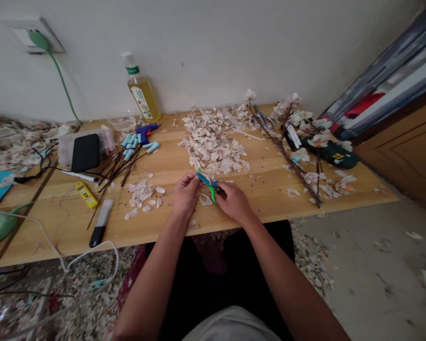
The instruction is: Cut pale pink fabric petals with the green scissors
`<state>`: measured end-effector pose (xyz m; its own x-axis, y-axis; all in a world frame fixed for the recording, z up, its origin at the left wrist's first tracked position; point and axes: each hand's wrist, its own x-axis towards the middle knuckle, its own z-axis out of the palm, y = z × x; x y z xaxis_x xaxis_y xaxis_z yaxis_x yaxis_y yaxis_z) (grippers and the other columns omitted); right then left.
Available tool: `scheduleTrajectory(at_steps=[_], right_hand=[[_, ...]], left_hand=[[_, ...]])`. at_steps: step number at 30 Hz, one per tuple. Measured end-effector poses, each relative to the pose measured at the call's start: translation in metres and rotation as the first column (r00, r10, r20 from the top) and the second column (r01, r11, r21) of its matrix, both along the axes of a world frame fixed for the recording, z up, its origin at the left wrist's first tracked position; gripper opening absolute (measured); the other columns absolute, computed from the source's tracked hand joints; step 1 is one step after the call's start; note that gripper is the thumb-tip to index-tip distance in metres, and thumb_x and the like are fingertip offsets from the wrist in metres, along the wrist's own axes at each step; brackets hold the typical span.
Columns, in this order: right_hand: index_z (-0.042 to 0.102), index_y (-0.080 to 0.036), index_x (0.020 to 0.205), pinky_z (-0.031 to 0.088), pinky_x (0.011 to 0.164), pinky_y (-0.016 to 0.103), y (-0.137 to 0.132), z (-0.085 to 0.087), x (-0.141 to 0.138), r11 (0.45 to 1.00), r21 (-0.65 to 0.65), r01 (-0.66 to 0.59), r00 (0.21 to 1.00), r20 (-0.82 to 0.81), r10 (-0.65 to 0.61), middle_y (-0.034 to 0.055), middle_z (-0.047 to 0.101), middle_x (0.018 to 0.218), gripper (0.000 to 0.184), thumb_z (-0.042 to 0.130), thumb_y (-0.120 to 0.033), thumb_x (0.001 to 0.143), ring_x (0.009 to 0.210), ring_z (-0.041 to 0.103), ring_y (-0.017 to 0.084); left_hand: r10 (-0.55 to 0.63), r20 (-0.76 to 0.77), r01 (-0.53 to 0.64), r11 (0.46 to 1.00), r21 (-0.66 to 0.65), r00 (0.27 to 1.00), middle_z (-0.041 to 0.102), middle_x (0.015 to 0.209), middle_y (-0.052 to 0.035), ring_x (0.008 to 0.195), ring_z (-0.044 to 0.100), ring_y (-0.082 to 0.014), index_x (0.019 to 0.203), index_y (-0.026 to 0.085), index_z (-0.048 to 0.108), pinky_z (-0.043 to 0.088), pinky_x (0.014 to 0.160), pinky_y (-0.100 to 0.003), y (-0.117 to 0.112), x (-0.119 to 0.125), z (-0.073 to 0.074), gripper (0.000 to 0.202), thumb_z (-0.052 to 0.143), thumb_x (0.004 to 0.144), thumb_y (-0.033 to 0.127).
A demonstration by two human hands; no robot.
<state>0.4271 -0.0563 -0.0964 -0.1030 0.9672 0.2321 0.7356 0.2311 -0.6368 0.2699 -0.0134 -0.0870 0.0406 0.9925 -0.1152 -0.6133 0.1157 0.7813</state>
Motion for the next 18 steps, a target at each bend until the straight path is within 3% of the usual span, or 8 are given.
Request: scheduleTrajectory(at_steps=[8,18], right_hand=[[0.066,-0.024,0.108,0.049,0.084,0.038,0.000,-0.001,0.000,1.000,-0.001,0.012,1.000,-0.001,-0.012,0.0084,0.070,0.104,0.024,0.059,-0.025,0.085,0.098,0.063,0.026],[0.066,-0.024,0.109,0.048,0.084,0.038,0.002,-0.004,0.001,1.000,0.006,0.015,1.000,0.027,-0.015,0.0082,0.071,0.105,0.025,0.057,-0.022,0.085,0.098,0.063,0.026]], left_hand=[[0.054,-0.202,-0.030,0.992,0.122,0.978,0.067,0.071,-0.0016,0.063,0.059,-0.0101,0.080,0.018,0.071,0.048,0.064,-0.022,0.001,-0.004,-0.004,0.021,0.081,0.071,0.034],[0.177,-0.490,-0.037,0.959,0.282,0.854,0.065,0.074,-0.0014,0.068,0.058,-0.0138,0.086,0.021,0.072,0.047,0.068,-0.024,-0.003,-0.011,0.004,0.010,0.071,0.081,0.029]])
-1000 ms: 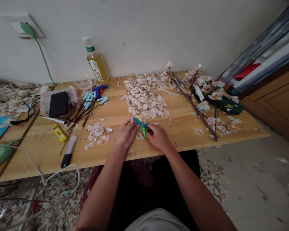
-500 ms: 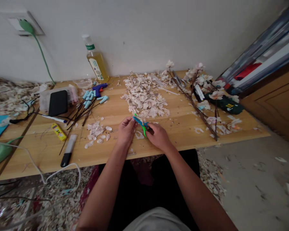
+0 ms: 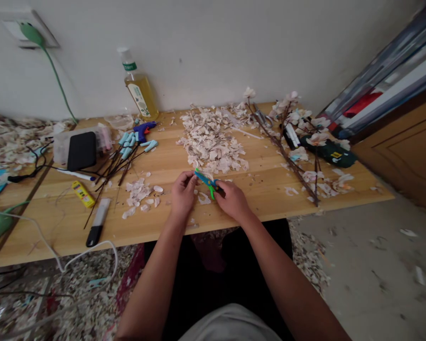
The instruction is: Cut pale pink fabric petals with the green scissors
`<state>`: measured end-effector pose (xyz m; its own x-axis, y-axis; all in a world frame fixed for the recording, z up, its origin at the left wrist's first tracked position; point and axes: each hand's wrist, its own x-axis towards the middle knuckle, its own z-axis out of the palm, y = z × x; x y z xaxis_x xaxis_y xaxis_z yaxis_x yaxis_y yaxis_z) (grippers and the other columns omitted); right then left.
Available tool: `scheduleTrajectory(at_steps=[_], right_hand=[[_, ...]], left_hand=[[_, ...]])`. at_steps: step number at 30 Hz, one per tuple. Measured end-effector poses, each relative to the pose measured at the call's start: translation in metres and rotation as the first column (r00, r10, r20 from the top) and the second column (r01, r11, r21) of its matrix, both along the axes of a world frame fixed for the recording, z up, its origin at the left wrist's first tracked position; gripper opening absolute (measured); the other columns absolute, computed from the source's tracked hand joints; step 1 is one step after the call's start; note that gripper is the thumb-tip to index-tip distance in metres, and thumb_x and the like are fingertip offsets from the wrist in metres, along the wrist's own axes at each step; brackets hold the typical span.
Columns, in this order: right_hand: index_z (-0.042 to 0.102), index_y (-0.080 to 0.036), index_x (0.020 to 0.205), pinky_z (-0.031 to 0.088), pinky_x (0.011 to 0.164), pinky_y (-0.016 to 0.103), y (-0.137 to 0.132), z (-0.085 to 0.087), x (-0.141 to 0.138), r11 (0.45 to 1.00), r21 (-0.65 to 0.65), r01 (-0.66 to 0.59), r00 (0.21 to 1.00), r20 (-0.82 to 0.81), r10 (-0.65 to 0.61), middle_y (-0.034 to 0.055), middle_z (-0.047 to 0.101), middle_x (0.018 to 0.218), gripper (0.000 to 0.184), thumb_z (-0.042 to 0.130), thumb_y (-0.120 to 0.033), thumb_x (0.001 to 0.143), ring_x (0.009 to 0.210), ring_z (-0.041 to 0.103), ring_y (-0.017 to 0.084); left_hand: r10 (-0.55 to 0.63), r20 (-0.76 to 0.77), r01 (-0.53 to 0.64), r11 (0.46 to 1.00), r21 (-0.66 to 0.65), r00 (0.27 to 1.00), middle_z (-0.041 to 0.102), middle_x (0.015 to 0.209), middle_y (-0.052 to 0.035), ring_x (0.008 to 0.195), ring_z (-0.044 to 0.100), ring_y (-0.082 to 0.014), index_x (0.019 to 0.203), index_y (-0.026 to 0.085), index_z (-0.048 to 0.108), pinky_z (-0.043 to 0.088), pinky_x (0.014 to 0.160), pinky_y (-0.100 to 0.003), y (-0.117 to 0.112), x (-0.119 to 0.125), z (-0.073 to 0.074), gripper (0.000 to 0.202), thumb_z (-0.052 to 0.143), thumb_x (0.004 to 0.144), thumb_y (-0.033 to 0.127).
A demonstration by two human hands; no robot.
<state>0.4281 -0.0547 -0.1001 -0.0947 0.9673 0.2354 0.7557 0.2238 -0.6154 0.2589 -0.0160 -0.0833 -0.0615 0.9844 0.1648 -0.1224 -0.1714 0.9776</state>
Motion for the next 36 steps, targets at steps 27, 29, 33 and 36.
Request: scheduleTrajectory(at_steps=[27,29,33,36], right_hand=[[0.053,-0.021,0.117,0.048,0.086,0.042,-0.006,-0.001,-0.002,0.996,0.093,-0.008,0.999,-0.033,0.011,0.0118,0.064,0.108,0.034,0.055,-0.027,0.083,0.101,0.060,0.029],[0.052,-0.020,0.118,0.047,0.089,0.044,-0.006,-0.003,-0.003,0.994,0.109,-0.016,1.000,0.025,0.013,0.0133,0.063,0.113,0.035,0.055,-0.027,0.084,0.105,0.059,0.030],[0.052,-0.019,0.118,0.048,0.089,0.044,-0.005,-0.004,-0.004,0.994,0.105,0.001,0.997,0.073,-0.009,0.0139,0.063,0.114,0.035,0.055,-0.028,0.084,0.106,0.059,0.030],[0.053,-0.019,0.116,0.048,0.087,0.043,-0.004,-0.003,-0.006,0.996,0.086,0.010,0.997,0.082,-0.017,0.0130,0.063,0.112,0.034,0.056,-0.027,0.083,0.104,0.059,0.030]], left_hand=[[0.043,0.626,0.241,0.901,-0.361,0.779,0.071,0.081,-0.0030,0.074,0.068,-0.0129,0.083,0.015,0.062,0.057,0.073,-0.026,-0.002,-0.001,0.006,0.024,0.080,0.068,0.014],[0.028,0.628,0.262,0.893,-0.365,0.778,0.072,0.084,-0.0031,0.077,0.069,-0.0139,0.084,0.017,0.059,0.057,0.073,-0.027,-0.003,-0.002,0.006,0.024,0.079,0.070,0.016],[-0.026,0.638,0.296,0.900,-0.320,0.770,0.070,0.084,-0.0024,0.078,0.068,-0.0140,0.083,0.016,0.060,0.056,0.076,-0.028,-0.003,-0.002,0.003,0.022,0.078,0.074,0.026],[-0.025,0.635,0.272,0.916,-0.295,0.772,0.068,0.082,-0.0012,0.078,0.066,-0.0125,0.081,0.016,0.062,0.054,0.079,-0.027,-0.003,-0.001,0.000,0.021,0.079,0.073,0.026]])
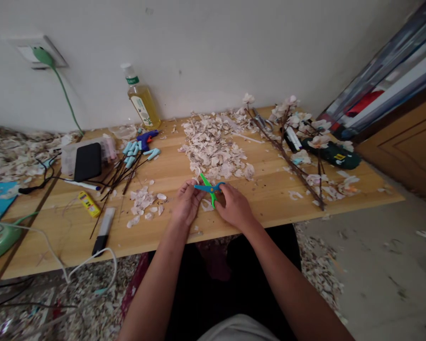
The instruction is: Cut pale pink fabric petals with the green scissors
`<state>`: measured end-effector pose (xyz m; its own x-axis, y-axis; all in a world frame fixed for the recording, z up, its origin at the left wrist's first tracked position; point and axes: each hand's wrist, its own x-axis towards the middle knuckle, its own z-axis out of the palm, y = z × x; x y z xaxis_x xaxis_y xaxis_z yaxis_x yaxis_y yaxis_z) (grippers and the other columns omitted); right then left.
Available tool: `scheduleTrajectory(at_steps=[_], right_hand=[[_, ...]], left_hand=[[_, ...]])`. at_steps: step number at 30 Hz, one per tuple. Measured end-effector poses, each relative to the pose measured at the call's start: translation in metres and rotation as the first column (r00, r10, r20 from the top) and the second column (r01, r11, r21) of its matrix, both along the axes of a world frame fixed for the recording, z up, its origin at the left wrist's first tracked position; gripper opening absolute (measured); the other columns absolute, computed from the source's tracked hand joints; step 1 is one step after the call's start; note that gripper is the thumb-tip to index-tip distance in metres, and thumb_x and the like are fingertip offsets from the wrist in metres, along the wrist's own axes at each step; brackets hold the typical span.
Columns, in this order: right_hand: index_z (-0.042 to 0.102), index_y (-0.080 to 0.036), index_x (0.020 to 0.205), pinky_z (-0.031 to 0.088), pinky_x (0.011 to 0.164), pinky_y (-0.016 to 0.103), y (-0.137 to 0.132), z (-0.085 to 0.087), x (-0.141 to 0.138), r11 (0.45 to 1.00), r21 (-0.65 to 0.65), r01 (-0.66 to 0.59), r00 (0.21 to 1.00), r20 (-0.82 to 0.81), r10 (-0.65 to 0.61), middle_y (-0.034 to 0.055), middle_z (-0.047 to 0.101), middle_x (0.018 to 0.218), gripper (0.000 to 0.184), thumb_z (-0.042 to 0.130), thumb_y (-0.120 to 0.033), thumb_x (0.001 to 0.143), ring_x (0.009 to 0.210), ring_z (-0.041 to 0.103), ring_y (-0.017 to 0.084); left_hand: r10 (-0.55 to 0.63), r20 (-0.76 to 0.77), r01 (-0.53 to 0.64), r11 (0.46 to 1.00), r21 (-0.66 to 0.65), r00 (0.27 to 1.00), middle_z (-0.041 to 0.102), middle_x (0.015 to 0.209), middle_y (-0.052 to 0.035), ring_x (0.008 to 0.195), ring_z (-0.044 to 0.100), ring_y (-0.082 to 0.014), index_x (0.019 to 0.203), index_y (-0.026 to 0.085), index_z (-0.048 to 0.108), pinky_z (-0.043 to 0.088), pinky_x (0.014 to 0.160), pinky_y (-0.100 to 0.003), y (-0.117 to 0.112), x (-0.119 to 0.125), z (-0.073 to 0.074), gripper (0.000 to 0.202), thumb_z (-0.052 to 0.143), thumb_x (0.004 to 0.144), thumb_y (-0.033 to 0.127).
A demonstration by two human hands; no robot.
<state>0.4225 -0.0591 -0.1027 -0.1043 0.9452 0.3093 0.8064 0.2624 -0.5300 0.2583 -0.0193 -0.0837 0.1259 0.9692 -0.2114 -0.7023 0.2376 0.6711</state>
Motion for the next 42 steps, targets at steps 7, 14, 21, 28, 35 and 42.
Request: scheduleTrajectory(at_steps=[7,14,21,28,35,42], right_hand=[[0.057,-0.020,0.110,0.047,0.083,0.038,0.000,0.008,0.000,0.999,-0.045,-0.004,1.000,-0.012,0.003,0.0097,0.066,0.104,0.028,0.058,-0.027,0.083,0.096,0.061,0.026],[0.061,-0.022,0.101,0.045,0.076,0.034,-0.001,0.011,0.001,0.998,-0.065,-0.008,0.999,-0.040,0.006,0.0071,0.068,0.096,0.018,0.059,-0.026,0.084,0.088,0.062,0.024],[0.063,-0.022,0.100,0.044,0.075,0.033,-0.001,0.013,0.002,0.996,-0.085,-0.014,0.999,-0.053,0.010,0.0065,0.069,0.097,0.016,0.060,-0.025,0.084,0.087,0.062,0.023],[0.066,-0.024,0.099,0.046,0.075,0.034,0.000,0.011,0.002,0.997,-0.082,-0.007,0.998,-0.059,0.002,0.0061,0.070,0.095,0.017,0.060,-0.026,0.084,0.087,0.063,0.024],[0.069,-0.022,0.102,0.048,0.070,0.033,0.001,0.003,0.009,0.994,-0.098,0.056,0.931,-0.355,-0.087,0.0052,0.072,0.088,0.022,0.054,-0.028,0.087,0.077,0.065,0.022],[0.068,-0.020,0.097,0.052,0.071,0.034,0.003,-0.005,0.013,0.969,-0.121,0.215,0.686,-0.687,-0.238,0.0059,0.070,0.083,0.030,0.058,-0.046,0.088,0.080,0.066,0.022]], left_hand=[[0.020,-0.029,-0.020,1.000,-0.006,0.999,0.068,0.080,0.0002,0.075,0.065,-0.0090,0.083,0.016,0.066,0.052,0.077,-0.021,0.001,0.003,-0.001,0.023,0.082,0.067,0.016],[-0.003,-0.038,0.004,1.000,0.019,0.999,0.069,0.078,-0.0003,0.070,0.065,-0.0095,0.082,0.016,0.067,0.054,0.073,-0.022,0.000,0.005,0.000,0.027,0.086,0.062,0.017],[0.001,-0.053,0.000,1.000,0.009,0.999,0.068,0.075,-0.0003,0.068,0.063,-0.0084,0.077,0.015,0.067,0.052,0.071,-0.021,0.000,0.006,0.003,0.024,0.085,0.064,0.020],[0.020,-0.087,-0.020,1.000,-0.010,0.996,0.070,0.077,-0.0020,0.070,0.064,-0.0094,0.077,0.014,0.068,0.052,0.072,-0.021,-0.002,0.007,0.007,0.017,0.082,0.068,0.019],[0.021,-0.119,-0.022,1.000,-0.009,0.993,0.073,0.083,-0.0051,0.070,0.067,-0.0101,0.088,0.013,0.072,0.055,0.077,-0.024,-0.001,0.005,0.002,0.022,0.082,0.069,0.017],[-0.027,-0.029,0.025,0.997,-0.076,0.999,0.073,0.109,-0.0169,0.103,0.070,-0.0236,0.106,0.010,0.067,0.051,0.101,-0.038,0.000,-0.001,0.006,0.025,0.067,0.083,0.020]])
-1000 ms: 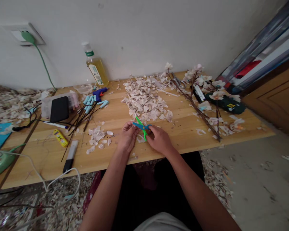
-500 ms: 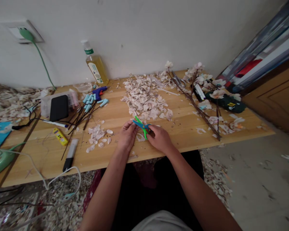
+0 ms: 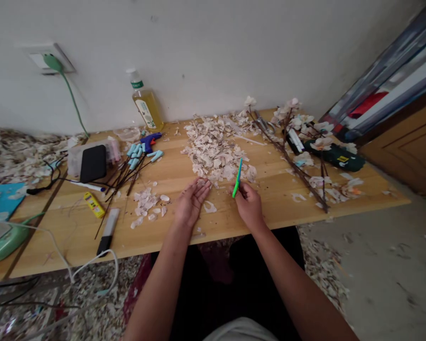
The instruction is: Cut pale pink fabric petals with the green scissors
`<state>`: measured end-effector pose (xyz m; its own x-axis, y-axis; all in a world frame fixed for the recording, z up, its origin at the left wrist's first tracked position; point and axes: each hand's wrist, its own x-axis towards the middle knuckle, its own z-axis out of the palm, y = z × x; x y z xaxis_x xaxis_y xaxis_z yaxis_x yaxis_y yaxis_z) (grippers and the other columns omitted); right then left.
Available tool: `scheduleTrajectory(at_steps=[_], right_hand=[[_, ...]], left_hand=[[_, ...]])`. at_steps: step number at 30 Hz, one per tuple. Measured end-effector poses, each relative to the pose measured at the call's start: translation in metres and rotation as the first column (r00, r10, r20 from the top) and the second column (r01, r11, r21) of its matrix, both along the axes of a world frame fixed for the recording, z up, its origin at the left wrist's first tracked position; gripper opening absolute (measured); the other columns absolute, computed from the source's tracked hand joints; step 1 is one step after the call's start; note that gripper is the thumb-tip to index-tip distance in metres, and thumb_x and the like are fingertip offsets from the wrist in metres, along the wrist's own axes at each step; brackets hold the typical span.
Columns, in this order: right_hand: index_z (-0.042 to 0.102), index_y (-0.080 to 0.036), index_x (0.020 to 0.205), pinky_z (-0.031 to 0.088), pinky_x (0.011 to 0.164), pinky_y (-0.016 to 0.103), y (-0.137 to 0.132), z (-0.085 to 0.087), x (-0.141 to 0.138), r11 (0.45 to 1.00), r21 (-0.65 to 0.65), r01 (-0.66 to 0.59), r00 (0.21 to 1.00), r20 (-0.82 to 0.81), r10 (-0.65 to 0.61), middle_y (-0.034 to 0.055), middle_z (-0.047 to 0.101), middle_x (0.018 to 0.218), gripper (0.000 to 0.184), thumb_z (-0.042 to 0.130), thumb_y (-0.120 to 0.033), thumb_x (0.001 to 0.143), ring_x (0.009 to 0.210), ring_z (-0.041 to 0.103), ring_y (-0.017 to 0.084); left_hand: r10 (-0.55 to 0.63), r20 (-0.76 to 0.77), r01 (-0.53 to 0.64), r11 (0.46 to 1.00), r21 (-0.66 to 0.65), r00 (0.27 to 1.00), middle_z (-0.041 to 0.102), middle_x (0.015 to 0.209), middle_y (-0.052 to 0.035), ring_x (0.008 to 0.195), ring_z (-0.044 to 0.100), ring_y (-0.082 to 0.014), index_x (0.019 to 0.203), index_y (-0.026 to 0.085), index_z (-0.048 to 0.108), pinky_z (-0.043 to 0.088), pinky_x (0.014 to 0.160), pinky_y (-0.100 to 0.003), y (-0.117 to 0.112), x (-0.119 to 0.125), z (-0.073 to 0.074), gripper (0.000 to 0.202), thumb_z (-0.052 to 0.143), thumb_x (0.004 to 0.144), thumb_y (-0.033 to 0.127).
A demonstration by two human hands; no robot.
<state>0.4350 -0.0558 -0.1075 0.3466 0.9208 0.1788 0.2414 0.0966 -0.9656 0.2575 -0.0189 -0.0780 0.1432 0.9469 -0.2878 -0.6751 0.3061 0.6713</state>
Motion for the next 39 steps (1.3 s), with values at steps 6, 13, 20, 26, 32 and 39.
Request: scheduleTrajectory(at_steps=[6,13,20,26,32,39], right_hand=[[0.069,-0.020,0.098,0.053,0.071,0.036,0.001,0.000,-0.003,0.999,-0.026,-0.035,0.999,-0.027,0.034,0.0053,0.071,0.085,0.032,0.065,-0.048,0.083,0.079,0.066,0.022],[0.069,-0.020,0.101,0.052,0.067,0.034,0.001,-0.003,-0.001,1.000,-0.017,0.001,0.999,-0.053,-0.001,0.0053,0.070,0.085,0.034,0.065,-0.048,0.083,0.074,0.064,0.021],[0.069,-0.020,0.101,0.050,0.064,0.032,-0.003,-0.001,-0.004,0.999,0.004,-0.035,0.999,-0.034,0.035,0.0052,0.069,0.083,0.032,0.063,-0.046,0.085,0.072,0.063,0.021],[0.069,-0.021,0.102,0.049,0.062,0.032,-0.005,0.002,-0.005,0.991,-0.022,-0.133,0.986,0.095,0.134,0.0025,0.068,0.077,0.026,0.061,-0.039,0.085,0.068,0.062,0.020],[0.068,-0.022,0.099,0.050,0.063,0.032,-0.004,0.005,-0.007,0.994,-0.008,-0.107,0.990,0.086,0.107,0.0034,0.069,0.080,0.022,0.060,-0.036,0.085,0.069,0.062,0.020],[0.064,-0.021,0.107,0.053,0.075,0.037,-0.002,0.003,0.022,0.955,0.146,0.257,0.965,0.018,-0.263,0.0097,0.071,0.101,0.027,0.056,-0.037,0.086,0.084,0.065,0.023]], left_hand=[[-0.004,0.016,0.005,1.000,-0.023,1.000,0.071,0.113,-0.0175,0.109,0.068,-0.0238,0.103,0.010,0.065,0.050,0.103,-0.036,0.000,0.000,0.000,0.021,0.063,0.083,0.014],[0.106,-0.098,-0.105,0.994,0.015,0.990,0.075,0.099,-0.0126,0.091,0.072,-0.0183,0.098,0.012,0.068,0.055,0.089,-0.030,-0.001,-0.010,0.001,0.024,0.076,0.077,0.021],[0.290,-0.302,-0.289,0.956,0.047,0.908,0.073,0.089,-0.0038,0.079,0.068,-0.0108,0.084,0.014,0.071,0.053,0.072,-0.020,-0.020,-0.056,0.023,0.026,0.086,0.065,0.025],[0.239,-0.190,-0.242,0.970,0.007,0.952,0.068,0.077,0.0019,0.069,0.065,-0.0072,0.084,0.016,0.070,0.054,0.074,-0.020,-0.026,-0.044,0.028,0.025,0.086,0.065,0.022],[0.197,-0.301,-0.196,0.980,0.033,0.933,0.069,0.081,-0.0014,0.072,0.066,-0.0114,0.080,0.017,0.066,0.054,0.076,-0.026,-0.019,-0.050,0.029,0.024,0.083,0.068,0.029],[0.450,-0.855,0.066,0.891,0.449,-0.257,0.067,0.104,-0.0130,0.110,0.057,-0.0339,0.090,0.019,0.070,0.036,0.101,-0.051,-0.020,-0.137,0.040,0.023,0.059,0.083,0.038]])
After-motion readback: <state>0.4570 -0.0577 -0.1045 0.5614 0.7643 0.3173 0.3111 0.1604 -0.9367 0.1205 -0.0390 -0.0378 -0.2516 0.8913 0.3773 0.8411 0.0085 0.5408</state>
